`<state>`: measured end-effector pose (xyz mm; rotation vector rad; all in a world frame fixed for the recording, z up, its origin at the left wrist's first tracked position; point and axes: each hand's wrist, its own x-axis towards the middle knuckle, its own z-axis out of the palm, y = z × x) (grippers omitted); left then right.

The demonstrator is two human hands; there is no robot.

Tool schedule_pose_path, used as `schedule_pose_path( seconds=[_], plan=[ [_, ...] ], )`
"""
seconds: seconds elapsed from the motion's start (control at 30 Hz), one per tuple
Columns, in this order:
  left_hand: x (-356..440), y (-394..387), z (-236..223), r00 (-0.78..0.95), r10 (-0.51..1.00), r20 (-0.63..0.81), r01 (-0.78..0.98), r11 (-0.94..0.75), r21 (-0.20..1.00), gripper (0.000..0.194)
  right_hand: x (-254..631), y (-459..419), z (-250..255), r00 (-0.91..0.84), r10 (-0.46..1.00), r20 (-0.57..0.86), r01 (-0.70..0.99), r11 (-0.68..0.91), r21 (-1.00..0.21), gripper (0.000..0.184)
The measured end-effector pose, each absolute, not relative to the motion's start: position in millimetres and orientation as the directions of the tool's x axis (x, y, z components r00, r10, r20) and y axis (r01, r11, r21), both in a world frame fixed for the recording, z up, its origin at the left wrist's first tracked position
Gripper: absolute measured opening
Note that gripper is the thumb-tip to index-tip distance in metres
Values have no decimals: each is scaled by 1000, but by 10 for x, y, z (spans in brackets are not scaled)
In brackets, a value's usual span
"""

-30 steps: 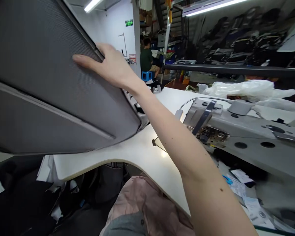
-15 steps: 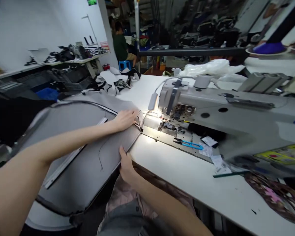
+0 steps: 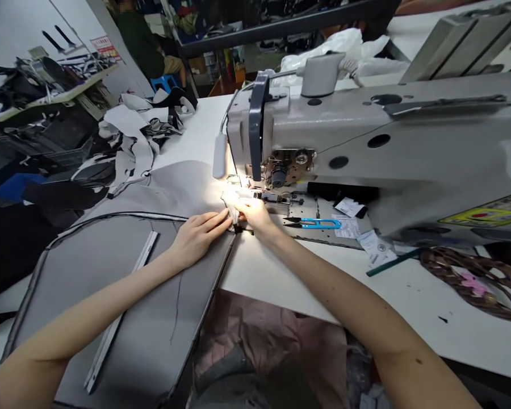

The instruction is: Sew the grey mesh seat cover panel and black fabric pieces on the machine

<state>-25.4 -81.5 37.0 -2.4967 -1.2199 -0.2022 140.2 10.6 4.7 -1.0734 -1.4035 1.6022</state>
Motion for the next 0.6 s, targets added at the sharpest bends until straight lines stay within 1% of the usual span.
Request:
schedule_pose_path(
  seconds=[0.07,0.13,0.17,0.2,0.23,0.27,0.3,0.33,0.37,0.4,0.43,0.5,0.6],
  plan=[
    [-232,-750,378,625,751,214,777,-573,-261,43,1479,94,3,-340,935,-102,-4,-110,-994,41],
    [-199,-668,367,625,767,146,774,-584,-245,44,1638,37,-8,-324,942,-90,25,-86,-996,33],
    [-180,-623,356,625,772,119,774,-591,-229,44,1735,-9,-2,-321,946,-34,86,-6,-996,28],
    [-157,-574,345,626,773,99,773,-598,-212,43,1832,-65,9,-336,940,68,187,138,-973,24],
    [-133,-522,336,631,771,91,770,-607,-195,42,1923,-126,22,-390,897,207,307,338,-889,23],
    [-106,-467,332,637,765,92,767,-617,-178,40,2001,-187,34,-483,805,344,413,556,-721,25],
    [-77,-410,333,645,759,95,762,-627,-164,38,2060,-241,41,-594,677,434,475,731,-491,26],
    [-46,-351,339,652,752,96,756,-636,-153,36,2100,-282,41,-689,554,466,488,831,-266,26],
    [-16,-291,349,657,748,91,752,-643,-144,35,2120,-306,32,-749,472,465,482,870,-106,26],
    [12,-230,360,661,746,79,749,-648,-137,34,2124,-313,15,-778,426,461,481,877,3,28],
    [37,-169,371,664,744,68,745,-653,-134,34,2115,-303,-7,-786,409,463,494,866,74,30],
    [70,-49,379,682,730,55,729,-670,-139,35,2080,-250,-56,-779,412,472,534,832,155,27],
    [74,111,353,731,679,70,681,-717,-147,36,2041,-158,-103,-777,427,462,562,802,204,30]
  ],
)
